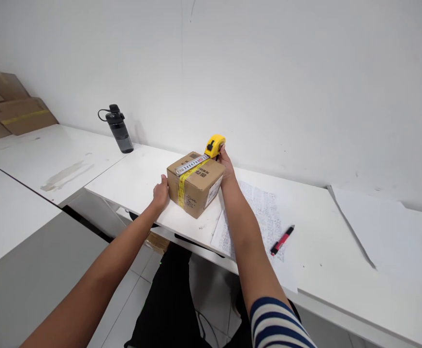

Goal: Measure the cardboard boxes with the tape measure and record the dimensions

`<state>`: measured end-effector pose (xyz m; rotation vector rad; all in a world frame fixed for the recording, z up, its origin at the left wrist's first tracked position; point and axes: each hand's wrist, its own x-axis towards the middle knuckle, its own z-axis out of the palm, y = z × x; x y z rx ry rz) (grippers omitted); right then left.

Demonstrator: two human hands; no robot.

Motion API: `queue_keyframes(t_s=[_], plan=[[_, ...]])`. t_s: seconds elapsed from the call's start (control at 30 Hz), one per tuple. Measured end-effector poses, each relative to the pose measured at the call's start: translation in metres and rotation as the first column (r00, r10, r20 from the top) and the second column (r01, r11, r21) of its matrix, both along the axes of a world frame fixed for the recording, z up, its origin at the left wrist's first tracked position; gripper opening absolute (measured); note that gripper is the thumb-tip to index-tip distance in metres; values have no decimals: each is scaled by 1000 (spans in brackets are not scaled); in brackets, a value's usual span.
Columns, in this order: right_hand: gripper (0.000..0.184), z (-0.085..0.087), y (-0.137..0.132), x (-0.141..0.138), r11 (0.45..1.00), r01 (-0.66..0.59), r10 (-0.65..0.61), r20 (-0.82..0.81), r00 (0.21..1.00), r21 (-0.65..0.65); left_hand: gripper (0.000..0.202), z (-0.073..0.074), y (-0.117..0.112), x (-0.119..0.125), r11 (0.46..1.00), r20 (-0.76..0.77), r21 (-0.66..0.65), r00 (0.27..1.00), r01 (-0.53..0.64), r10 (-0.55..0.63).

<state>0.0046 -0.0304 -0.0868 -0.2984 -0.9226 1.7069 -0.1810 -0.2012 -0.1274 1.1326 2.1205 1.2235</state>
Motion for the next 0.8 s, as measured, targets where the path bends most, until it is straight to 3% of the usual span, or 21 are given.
queue_keyframes(t_s=[0.17,0.37,0.6,0.8], plan=[[42,2,-4,-1,993,80,-85,50,995,85,81,8,-5,2,999,6,-26,999,45,-45],[52,7,-6,1,989,120,-130,119,984,88,87,10,-6,4,997,-33,-64,998,51,-53],[45,2,4,5,996,89,-89,3,996,9,82,5,-2,4,992,-143,-95,985,79,-92],[36,0,7,7,988,152,-152,-70,986,-1,91,3,2,4,977,-203,-151,962,152,-181]])
